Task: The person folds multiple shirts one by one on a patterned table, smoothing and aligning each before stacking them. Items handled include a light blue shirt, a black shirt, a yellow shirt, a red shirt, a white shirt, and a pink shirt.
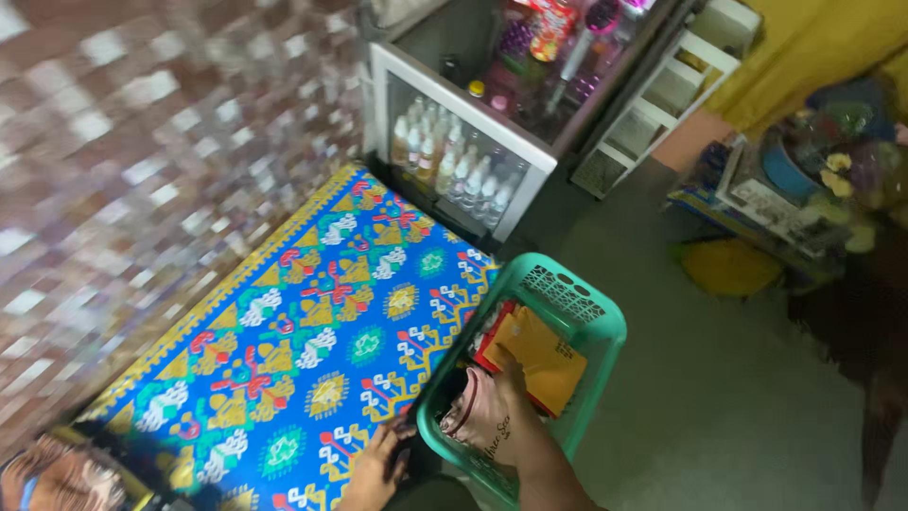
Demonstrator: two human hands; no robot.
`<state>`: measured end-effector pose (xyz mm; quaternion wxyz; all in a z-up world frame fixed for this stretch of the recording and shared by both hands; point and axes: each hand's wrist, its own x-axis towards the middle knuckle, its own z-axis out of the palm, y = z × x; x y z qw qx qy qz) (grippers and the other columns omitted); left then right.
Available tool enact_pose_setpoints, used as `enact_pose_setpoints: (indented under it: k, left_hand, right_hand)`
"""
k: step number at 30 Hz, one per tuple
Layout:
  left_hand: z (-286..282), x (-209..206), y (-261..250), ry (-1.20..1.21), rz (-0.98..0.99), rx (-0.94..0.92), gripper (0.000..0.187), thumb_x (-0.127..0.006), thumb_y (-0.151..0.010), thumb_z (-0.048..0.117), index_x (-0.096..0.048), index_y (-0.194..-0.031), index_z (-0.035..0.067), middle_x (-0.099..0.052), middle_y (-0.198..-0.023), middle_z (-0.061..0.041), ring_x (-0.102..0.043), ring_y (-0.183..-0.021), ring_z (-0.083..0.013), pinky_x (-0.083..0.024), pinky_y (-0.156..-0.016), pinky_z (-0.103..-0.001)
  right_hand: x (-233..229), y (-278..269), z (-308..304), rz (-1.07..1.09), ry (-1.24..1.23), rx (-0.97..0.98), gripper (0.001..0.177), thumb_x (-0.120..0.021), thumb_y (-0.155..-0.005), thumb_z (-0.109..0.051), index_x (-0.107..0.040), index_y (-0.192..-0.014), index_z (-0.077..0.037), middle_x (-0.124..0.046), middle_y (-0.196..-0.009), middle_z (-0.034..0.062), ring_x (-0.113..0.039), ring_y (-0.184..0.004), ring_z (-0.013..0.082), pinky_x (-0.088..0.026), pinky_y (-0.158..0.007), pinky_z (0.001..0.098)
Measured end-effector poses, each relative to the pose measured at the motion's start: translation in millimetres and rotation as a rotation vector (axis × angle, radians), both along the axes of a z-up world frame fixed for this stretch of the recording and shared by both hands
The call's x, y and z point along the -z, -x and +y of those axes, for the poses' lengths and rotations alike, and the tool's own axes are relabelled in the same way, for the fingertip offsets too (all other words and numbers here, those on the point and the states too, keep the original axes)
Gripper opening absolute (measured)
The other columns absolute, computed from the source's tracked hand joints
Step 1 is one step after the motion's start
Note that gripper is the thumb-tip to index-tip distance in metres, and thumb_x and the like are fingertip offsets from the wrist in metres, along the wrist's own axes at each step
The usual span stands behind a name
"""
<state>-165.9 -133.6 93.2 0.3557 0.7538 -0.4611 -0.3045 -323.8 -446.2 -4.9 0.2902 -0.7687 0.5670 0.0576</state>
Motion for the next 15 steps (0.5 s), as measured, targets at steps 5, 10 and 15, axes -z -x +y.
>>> enact_pose_setpoints:
  k: [5,10,15]
  left_hand:
    - [-16,31,5,0.064,0.031,0.082,0.043,-0.076,-0.080,0.003,-0.068,-0.120,0.016,-0.055,-0.143,-0.010,-0.055,-0.132,-0.0359,-0.052,-0.103,-0.043]
    - [-9,51,1,-0.007,0.084,0.078,0.044,-0.075,-0.082,0.004,-0.067,-0.123,0.016,-0.054,-0.145,-0.011,-0.056,-0.133,-0.0344,-0.052,-0.105,-0.041]
    - [-25,83,-5,0.099,0.030,0.034,0.045,-0.079,-0.078,0.002,-0.070,-0.120,0.016,-0.057,-0.142,-0.011,-0.056,-0.133,-0.0330,-0.049,-0.107,-0.042]
  right_hand:
    - [22,-8,-27,0.126,0.184,-0.140,0.036,-0.071,-0.088,-0.021,-0.064,-0.121,-0.008,-0.059,-0.128,0.0154,-0.058,-0.119,0.0332,-0.052,-0.091,0.0482]
    - [28,-9,-42,0.224,0.245,-0.242,0.040,-0.070,-0.087,-0.024,-0.065,-0.123,-0.009,-0.057,-0.135,0.0156,-0.056,-0.126,0.0333,-0.052,-0.093,0.0507]
    - [12,-24,-50,0.089,0.184,-0.112,0.030,-0.069,-0.093,-0.023,-0.068,-0.117,-0.006,-0.060,-0.121,0.0121,-0.057,-0.111,0.0276,-0.051,-0.086,0.0443]
